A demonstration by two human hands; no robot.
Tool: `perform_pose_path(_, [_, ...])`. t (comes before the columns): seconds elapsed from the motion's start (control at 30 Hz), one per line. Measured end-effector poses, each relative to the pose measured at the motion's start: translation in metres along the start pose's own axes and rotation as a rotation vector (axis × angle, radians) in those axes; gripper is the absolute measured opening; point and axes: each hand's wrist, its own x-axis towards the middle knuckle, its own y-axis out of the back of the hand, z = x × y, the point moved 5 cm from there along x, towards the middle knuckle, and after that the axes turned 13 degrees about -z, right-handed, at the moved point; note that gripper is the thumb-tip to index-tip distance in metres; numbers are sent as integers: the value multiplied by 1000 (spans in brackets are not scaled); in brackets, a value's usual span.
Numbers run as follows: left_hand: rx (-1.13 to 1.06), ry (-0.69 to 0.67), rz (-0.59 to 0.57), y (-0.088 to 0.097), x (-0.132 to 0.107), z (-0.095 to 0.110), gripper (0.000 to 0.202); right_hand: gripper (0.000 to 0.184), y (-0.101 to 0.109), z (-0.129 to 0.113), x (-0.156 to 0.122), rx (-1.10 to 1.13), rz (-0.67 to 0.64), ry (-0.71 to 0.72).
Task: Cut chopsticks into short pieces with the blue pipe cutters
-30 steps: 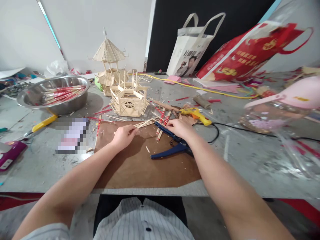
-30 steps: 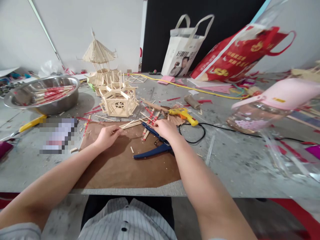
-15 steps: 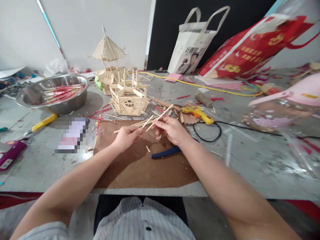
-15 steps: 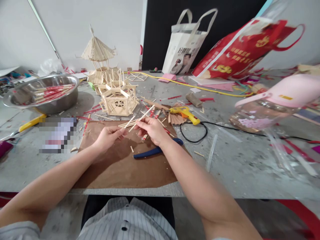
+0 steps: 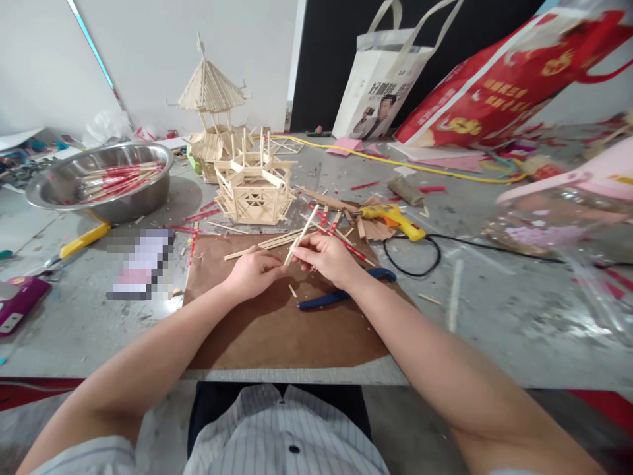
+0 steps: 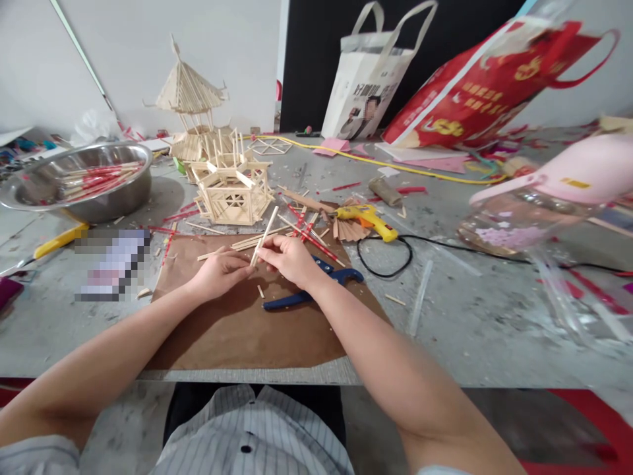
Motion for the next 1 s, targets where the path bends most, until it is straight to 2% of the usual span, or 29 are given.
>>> perform_pose_path(0.1, [-18, 26, -32, -1, 0, -2, 23, 19, -2, -1, 0, -209, 4, 41])
perform_pose_path(0.17, [-133, 47, -39, -1, 0, -6, 35, 19, -4, -3, 0, -344, 0, 76])
perform_pose_path(0.23, [-265, 61, -14, 0, 1, -9, 41, 19, -8, -4, -1, -429, -26, 99])
perform_pose_path(0.3, [-331, 71, 27, 3, 1, -11, 40, 20, -14, -4, -1, -476, -69, 103])
perform_pose_path(0.53, [-338, 47, 159, 7, -1, -12, 19, 19, -21, -7, -2, -546, -112, 106])
perform_pose_path(0.77, [-361, 19, 203, 1, 1, -14, 19, 19, -19, 3, 0, -610, -130, 43])
perform_pose_path(1.0, [-183, 52, 201, 0, 3, -9, 17, 22, -20, 9, 2, -741, -160, -10])
